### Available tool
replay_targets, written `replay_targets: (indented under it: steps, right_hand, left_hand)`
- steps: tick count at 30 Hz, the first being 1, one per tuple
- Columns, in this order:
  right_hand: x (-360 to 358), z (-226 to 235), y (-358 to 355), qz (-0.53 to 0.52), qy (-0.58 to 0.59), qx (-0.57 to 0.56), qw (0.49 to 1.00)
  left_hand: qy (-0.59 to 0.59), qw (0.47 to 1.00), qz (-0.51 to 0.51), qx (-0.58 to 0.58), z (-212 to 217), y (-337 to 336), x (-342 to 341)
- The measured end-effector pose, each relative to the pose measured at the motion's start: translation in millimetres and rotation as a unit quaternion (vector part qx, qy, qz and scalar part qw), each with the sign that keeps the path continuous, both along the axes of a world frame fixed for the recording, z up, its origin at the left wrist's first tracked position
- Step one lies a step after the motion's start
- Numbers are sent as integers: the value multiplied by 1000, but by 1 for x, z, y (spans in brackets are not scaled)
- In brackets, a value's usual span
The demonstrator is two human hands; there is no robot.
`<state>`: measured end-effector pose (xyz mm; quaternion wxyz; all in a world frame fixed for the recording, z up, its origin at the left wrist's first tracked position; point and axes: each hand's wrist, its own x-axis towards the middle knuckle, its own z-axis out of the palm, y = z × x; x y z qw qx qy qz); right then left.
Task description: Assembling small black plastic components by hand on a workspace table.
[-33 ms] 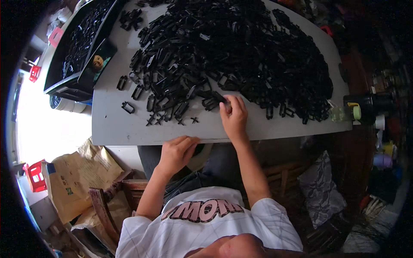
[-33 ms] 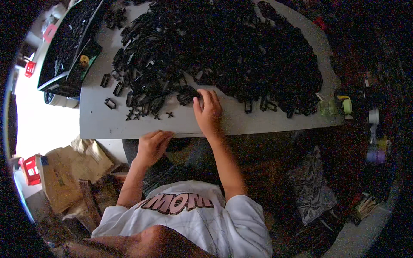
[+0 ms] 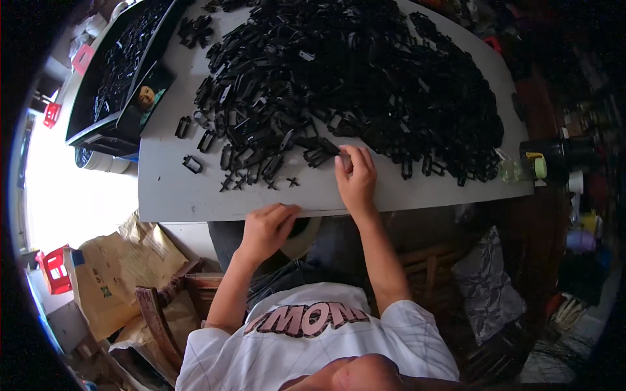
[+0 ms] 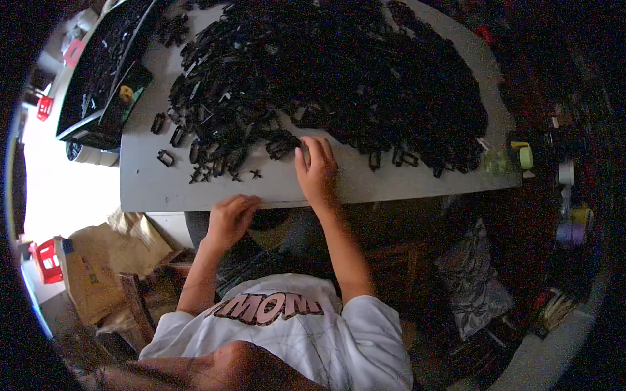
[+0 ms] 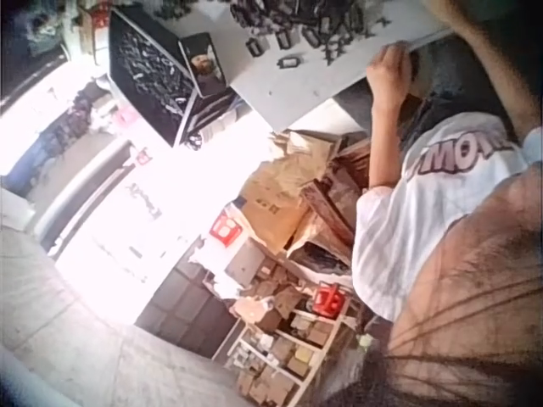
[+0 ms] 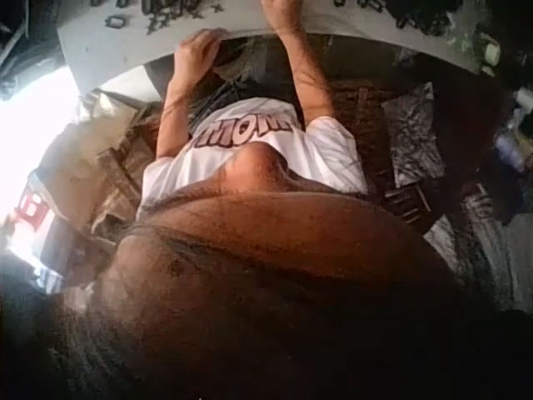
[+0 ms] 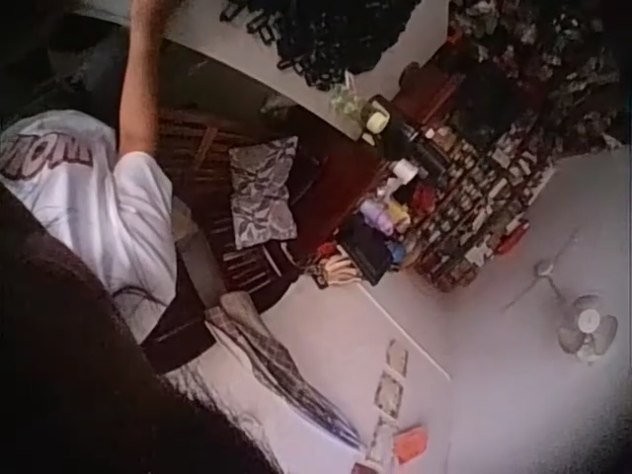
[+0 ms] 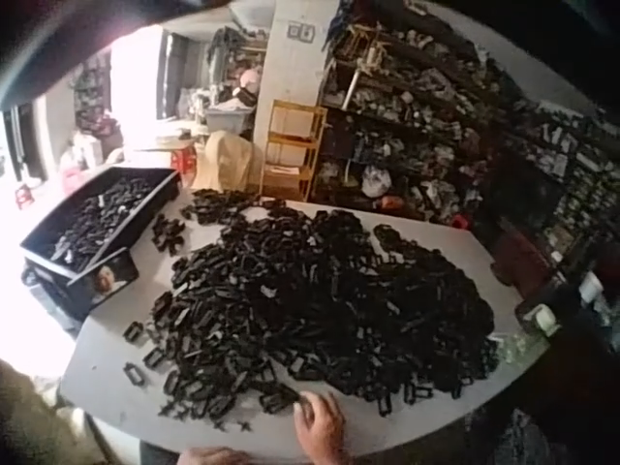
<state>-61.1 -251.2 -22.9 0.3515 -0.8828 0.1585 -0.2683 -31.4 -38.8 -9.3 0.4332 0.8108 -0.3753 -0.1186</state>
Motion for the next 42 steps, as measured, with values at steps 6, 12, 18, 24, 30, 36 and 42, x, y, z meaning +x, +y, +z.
replay_targets:
  steps: [6,12,18,24,30,36,42]
  right_hand:
    - [-19,-12,-15,-51,-61,54,995]
    - [-19,-13,-13,-43,-101,58,992]
    - [-16,-19,-14,-29,-104,75,991]
    - [-16,-18,-13,-32,-113,74,990]
    - [-16,-20,-12,-59,-113,66,990]
    - [-24,-15,-20,-120,-131,-47,983]
    - [-18,1,-51,-117,-54,-208,970]
  left_hand:
    - [24,996,66,-47,-5,-11,6]
    - [7,998,66,-22,-4,-12,6]
    - [16,997,76,-24,-6,-11,6]
    - [-12,997,69,-20,-6,-12,6]
    - [-3,999,49,-10,-6,-10,6]
    - [-19,998,30,-46,-7,-9,7]
    - [-44,996,32,-70,-13,-12,8]
